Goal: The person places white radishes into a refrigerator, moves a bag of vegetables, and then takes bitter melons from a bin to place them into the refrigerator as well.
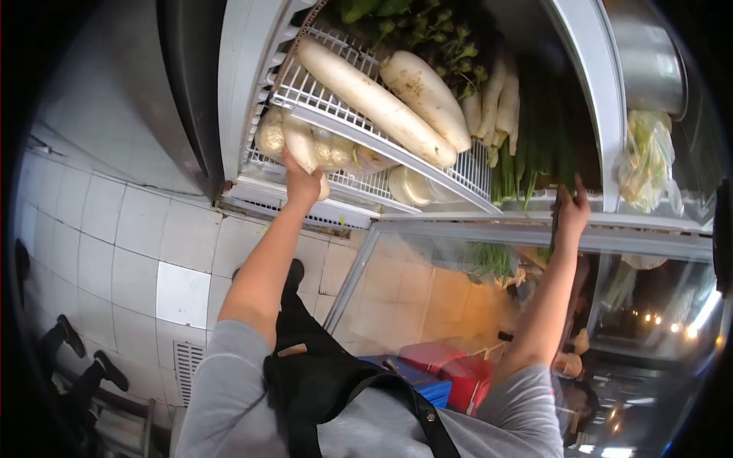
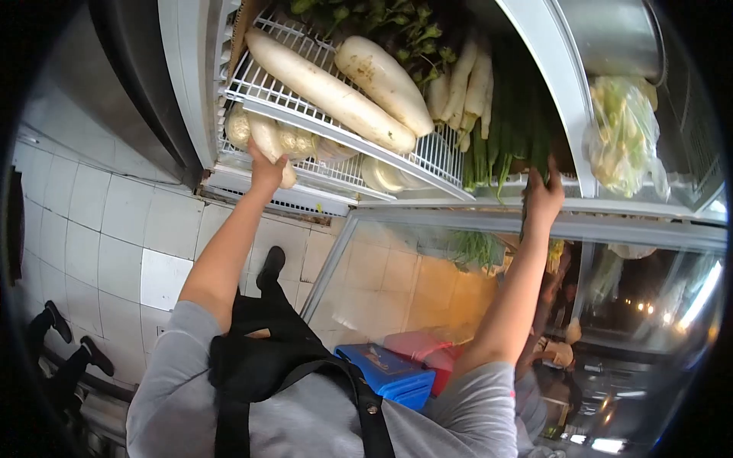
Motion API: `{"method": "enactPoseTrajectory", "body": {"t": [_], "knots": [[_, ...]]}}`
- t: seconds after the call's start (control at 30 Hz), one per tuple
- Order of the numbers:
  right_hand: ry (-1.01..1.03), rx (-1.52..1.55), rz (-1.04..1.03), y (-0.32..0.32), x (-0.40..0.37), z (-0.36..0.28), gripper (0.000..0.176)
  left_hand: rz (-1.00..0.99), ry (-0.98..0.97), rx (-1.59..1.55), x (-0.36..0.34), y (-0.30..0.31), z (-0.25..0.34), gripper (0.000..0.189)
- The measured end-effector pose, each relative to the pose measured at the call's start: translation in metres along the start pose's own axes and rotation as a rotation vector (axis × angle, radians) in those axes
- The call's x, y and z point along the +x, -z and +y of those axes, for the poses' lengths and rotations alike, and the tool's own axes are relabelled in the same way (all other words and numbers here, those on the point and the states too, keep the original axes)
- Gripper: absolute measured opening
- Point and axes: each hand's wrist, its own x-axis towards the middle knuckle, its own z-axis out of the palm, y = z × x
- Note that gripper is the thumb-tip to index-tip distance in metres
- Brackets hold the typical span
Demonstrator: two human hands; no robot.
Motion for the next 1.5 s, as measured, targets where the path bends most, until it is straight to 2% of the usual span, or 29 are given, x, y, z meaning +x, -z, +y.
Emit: {"method": "enactPoseTrajectory", "body": {"t": [0.03,0.13,0.2,0.3,0.4,0.5,0.6,0.7,0.8,0.9,1.0,1.1,1.2,1.23,1.33,1.37,1.47,1.5], "knots": [[0.139,-0.277,0.011,-0.006,0.026,0.005,0.050,-0.002,0.015,0.018,0.000,-0.001,0.001,0.098],[0.319,-0.984,0.046,-0.026,0.081,0.006,0.052,-0.014,0.017,0.013,0.002,-0.006,0.000,0.099],[0.129,-1.196,-0.090,-0.036,0.087,-0.006,0.053,0.007,-0.024,-0.014,0.003,-0.009,-0.001,0.099],[0.215,-1.415,-0.135,-0.045,0.087,0.032,0.060,-0.001,0.061,0.042,0.002,-0.009,0.003,0.098],[0.427,-1.610,-0.110,-0.047,0.091,0.035,0.063,-0.029,0.146,0.063,-0.003,-0.003,0.017,0.097],[0.288,-1.315,-0.219,-0.041,0.092,0.024,0.066,-0.026,0.047,-0.021,0.003,-0.007,0.002,0.097],[0.299,-1.200,-0.251,-0.032,0.109,0.048,0.065,0.035,-0.020,-0.013,0.003,-0.012,-0.004,0.097],[0.184,-1.133,-0.467,-0.024,0.131,0.054,0.070,0.077,0.019,0.042,0.001,-0.015,0.001,0.099],[0.354,-1.239,-0.242,-0.033,0.106,0.053,0.076,0.104,-0.050,0.025,-0.002,-0.013,0.004,0.104],[0.360,-1.188,-0.166,-0.041,0.077,0.040,0.080,0.091,-0.073,-0.003,0.001,-0.012,-0.002,0.107],[0.342,-1.063,-0.159,-0.040,0.086,0.050,0.075,0.097,-0.102,-0.013,-0.001,-0.012,-0.003,0.108],[0.429,-0.750,-0.167,-0.027,0.123,0.082,0.070,0.131,-0.156,-0.009,0.003,-0.016,-0.008,0.108],[0.338,-0.359,-0.167,-0.016,0.129,0.076,0.066,0.111,-0.121,-0.017,0.004,-0.015,-0.008,0.106],[0.257,-0.070,-0.252,-0.017,0.120,0.073,0.069,0.110,-0.074,0.016,0.003,-0.015,-0.004,0.105],[0.140,-0.580,-0.134,-0.027,0.080,0.019,0.068,0.089,-0.051,-0.015,-0.007,-0.011,0.010,0.104],[0.286,-0.420,-0.134,-0.028,0.116,0.071,0.069,0.078,-0.048,-0.012,-0.009,-0.010,0.012,0.105],[0.341,-0.701,-0.020,-0.041,0.112,0.077,0.069,0.057,-0.034,0.002,-0.012,-0.004,0.012,0.106],[0.364,-0.882,0.013,-0.045,0.102,0.061,0.069,0.086,-0.058,0.026,-0.012,-0.003,0.009,0.106]]}}
